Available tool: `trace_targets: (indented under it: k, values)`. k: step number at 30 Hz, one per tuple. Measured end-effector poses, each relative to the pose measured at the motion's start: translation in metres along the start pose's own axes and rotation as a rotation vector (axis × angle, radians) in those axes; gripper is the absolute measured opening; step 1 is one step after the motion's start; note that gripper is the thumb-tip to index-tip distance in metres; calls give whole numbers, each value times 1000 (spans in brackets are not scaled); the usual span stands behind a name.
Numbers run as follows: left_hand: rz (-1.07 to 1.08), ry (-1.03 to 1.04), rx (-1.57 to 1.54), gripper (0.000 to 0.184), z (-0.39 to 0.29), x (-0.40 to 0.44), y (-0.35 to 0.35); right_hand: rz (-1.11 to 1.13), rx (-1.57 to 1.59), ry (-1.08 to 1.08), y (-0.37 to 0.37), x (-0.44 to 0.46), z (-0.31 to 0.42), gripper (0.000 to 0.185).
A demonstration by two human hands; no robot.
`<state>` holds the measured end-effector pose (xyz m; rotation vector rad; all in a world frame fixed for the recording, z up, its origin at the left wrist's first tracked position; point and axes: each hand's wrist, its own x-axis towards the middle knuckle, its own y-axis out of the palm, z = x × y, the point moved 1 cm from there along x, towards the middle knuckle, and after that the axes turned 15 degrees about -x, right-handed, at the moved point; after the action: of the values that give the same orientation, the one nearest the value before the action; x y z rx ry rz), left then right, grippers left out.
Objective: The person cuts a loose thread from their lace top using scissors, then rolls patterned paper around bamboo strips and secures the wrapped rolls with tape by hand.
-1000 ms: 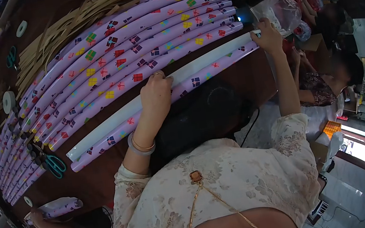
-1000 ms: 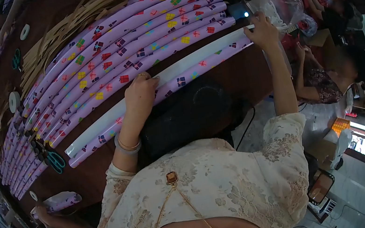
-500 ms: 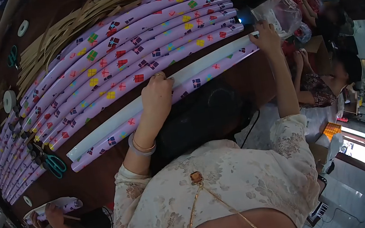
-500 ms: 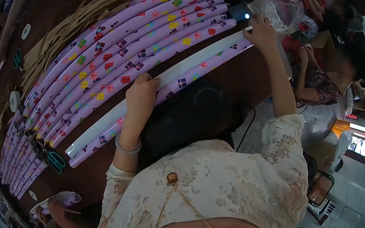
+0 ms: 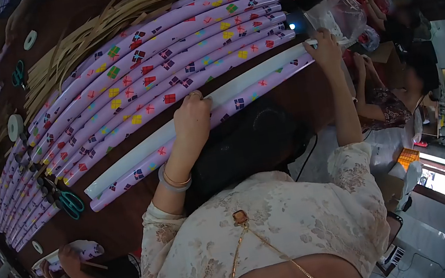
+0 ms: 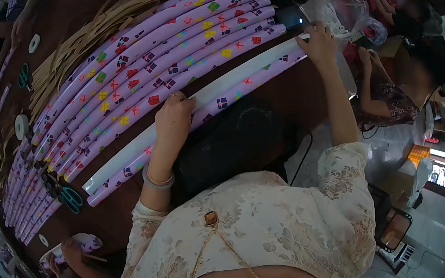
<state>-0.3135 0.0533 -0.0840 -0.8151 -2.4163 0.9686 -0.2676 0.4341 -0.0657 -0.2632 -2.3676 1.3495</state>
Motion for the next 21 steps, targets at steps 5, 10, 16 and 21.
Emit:
trace_targets:
  k: [5, 10, 16, 21]
  values:
    - [-14, 40, -1, 5, 1, 0, 1, -94, 261, 185, 24, -13, -8, 38]
    - [22, 98, 58, 17, -2, 3, -1, -130, 554, 307, 39, -24, -8, 40]
    - [182, 105, 161, 34, -6, 3, -9, -301, 776, 456, 58, -34, 5, 35]
    - [242, 183, 274, 35, -4, 5, -6, -222, 858, 483, 72, -37, 9, 35]
